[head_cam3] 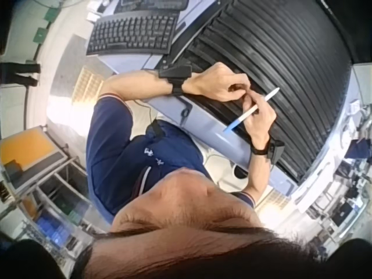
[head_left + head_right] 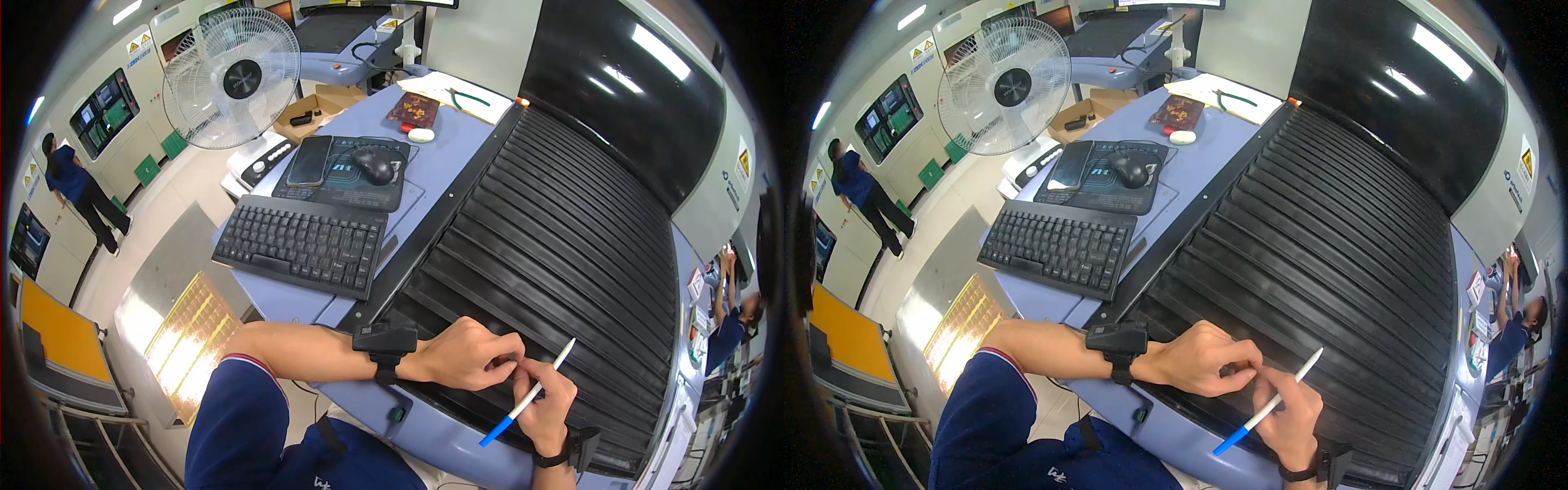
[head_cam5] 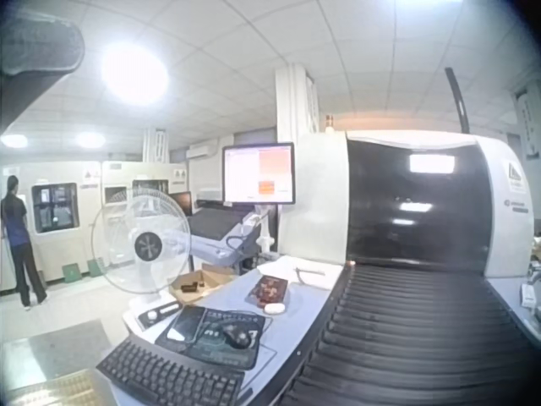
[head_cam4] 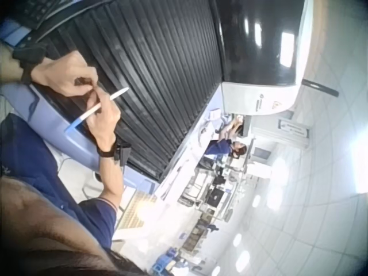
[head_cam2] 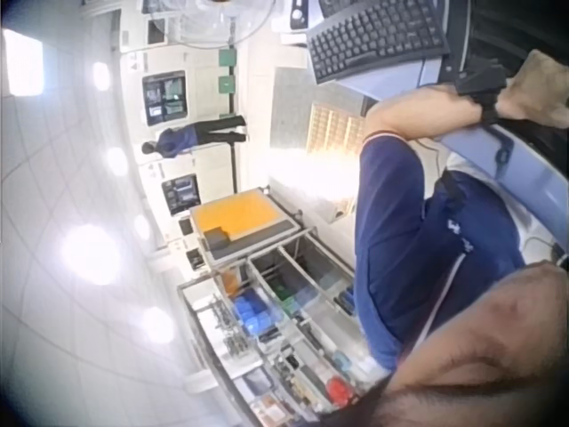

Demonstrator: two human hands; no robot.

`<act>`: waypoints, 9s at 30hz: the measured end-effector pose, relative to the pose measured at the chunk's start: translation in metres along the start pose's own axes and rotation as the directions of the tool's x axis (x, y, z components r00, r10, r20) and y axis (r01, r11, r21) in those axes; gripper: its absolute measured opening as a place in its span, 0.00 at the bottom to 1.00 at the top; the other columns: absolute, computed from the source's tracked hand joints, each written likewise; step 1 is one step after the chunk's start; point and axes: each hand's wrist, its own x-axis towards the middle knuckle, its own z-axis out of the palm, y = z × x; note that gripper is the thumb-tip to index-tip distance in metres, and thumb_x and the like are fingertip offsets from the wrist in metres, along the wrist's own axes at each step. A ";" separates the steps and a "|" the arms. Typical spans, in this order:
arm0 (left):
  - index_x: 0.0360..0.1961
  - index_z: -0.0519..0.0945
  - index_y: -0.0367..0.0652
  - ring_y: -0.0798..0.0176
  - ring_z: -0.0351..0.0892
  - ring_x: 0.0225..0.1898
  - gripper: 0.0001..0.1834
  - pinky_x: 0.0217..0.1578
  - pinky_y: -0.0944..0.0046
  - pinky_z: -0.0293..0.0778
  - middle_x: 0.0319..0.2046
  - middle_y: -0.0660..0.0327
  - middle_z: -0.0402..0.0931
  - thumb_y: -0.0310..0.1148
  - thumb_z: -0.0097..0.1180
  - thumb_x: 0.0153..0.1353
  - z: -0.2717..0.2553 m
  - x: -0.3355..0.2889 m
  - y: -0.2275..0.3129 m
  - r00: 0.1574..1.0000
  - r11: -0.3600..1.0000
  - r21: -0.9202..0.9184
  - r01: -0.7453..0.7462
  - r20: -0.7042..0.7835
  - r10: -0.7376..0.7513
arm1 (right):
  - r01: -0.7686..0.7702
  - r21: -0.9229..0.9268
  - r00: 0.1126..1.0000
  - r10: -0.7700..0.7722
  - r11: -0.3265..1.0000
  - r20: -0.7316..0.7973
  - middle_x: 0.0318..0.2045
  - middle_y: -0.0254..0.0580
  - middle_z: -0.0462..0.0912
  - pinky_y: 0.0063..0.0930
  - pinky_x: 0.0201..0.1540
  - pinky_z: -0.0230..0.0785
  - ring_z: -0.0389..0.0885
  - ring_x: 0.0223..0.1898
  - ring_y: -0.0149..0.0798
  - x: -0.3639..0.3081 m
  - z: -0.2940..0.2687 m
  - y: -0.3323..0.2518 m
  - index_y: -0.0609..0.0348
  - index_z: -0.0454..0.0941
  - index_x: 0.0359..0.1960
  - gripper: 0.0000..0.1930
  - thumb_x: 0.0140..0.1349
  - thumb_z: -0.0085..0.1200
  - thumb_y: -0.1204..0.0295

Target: Inspecting and marking large sheets of printed circuit boards before placing them into an inspection machine.

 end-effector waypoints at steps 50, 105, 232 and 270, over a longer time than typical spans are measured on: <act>0.38 0.78 0.40 0.58 0.81 0.18 0.07 0.19 0.64 0.74 0.20 0.57 0.81 0.29 0.63 0.61 -0.001 0.000 -0.007 0.999 0.999 -0.017 0.048 0.005 -0.048 | -0.045 0.028 0.999 0.046 0.999 -0.029 0.25 0.52 0.85 0.28 0.27 0.74 0.86 0.24 0.45 -0.002 0.005 0.004 0.64 0.82 0.40 0.10 0.55 0.63 0.83; 0.63 0.68 0.33 0.48 0.74 0.58 0.30 0.60 0.55 0.69 0.60 0.45 0.69 0.32 0.61 0.61 -0.063 0.029 -0.011 0.901 0.969 0.127 0.213 -0.410 -0.144 | -0.335 -0.372 0.930 0.241 0.866 -0.276 0.40 0.52 0.86 0.34 0.40 0.73 0.84 0.36 0.41 0.029 -0.044 0.081 0.60 0.78 0.51 0.13 0.68 0.57 0.69; 0.44 0.81 0.37 0.61 0.87 0.33 0.10 0.34 0.67 0.81 0.34 0.57 0.87 0.25 0.63 0.61 -0.018 0.001 0.006 0.955 0.971 -0.027 0.237 0.189 -0.228 | -0.107 0.143 0.955 0.063 0.984 0.288 0.38 0.52 0.88 0.36 0.42 0.81 0.89 0.38 0.52 0.006 -0.013 0.006 0.64 0.81 0.47 0.15 0.60 0.65 0.71; 0.46 0.79 0.37 0.62 0.86 0.35 0.11 0.35 0.66 0.80 0.36 0.56 0.85 0.28 0.62 0.65 -0.016 -0.002 0.003 0.930 0.945 -0.056 0.322 0.206 -0.305 | 0.016 0.097 0.983 -0.034 0.995 0.180 0.25 0.50 0.83 0.41 0.29 0.76 0.83 0.25 0.52 0.003 -0.007 0.013 0.60 0.80 0.49 0.17 0.60 0.64 0.68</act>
